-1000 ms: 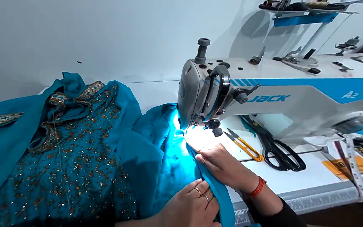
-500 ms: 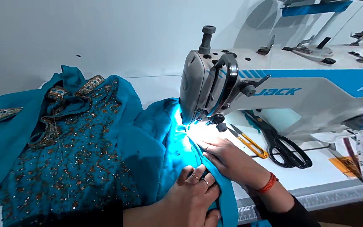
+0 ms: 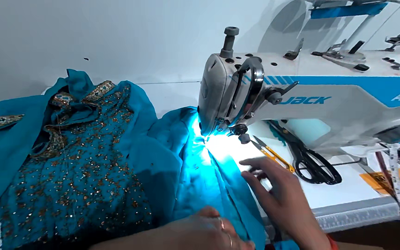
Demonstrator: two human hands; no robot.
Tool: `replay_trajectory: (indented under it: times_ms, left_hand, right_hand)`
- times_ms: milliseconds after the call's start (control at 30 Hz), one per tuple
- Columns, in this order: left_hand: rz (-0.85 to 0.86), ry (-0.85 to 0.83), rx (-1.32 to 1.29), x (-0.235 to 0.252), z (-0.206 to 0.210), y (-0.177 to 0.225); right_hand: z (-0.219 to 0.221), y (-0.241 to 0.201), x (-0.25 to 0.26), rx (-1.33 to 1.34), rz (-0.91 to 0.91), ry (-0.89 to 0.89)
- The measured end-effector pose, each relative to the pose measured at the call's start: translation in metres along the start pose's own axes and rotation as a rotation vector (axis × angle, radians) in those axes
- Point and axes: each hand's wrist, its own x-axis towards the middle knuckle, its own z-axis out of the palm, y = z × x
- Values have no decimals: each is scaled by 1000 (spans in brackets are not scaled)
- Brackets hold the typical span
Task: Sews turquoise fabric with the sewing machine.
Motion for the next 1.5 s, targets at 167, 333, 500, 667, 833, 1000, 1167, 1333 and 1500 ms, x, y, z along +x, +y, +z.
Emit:
replay_trajectory:
  times_ms: [167,333,500,667,833,1000,1167,1333,1500]
  left_hand:
    - [-296,294,361,0,-13,-29]
    - [-360,289,456,5,8,-48]
    - [-259,396,512,-1,19,-61]
    - [-247,371,534,-3,19,-60]
    - [-258,331,445,-5,15,-58]
    - [-266,334,443,-6,15,-58]
    - [-250,332,471,-6,16,-59]
    - [-248,325,491,-6,17,-59]
    - [-262,301,466,-7,15,-58]
  right_hand:
    - [6,-39,-29,-134,189,-96]
    - [22,-44,-32,-222,247,-29]
    - [24,-47,-31,-225,262,-1]
    - [19,-62,-26,-294,197,37]
    - [16,-71,-25,-222,218,-29]
    - [7,-60,-30,-117,246,-62]
    - [17,-51,-31,-112,276,-46]
    - [21,-45,-27,-189,261,-26]
    - [22,-41,-24,-207,272,-37]
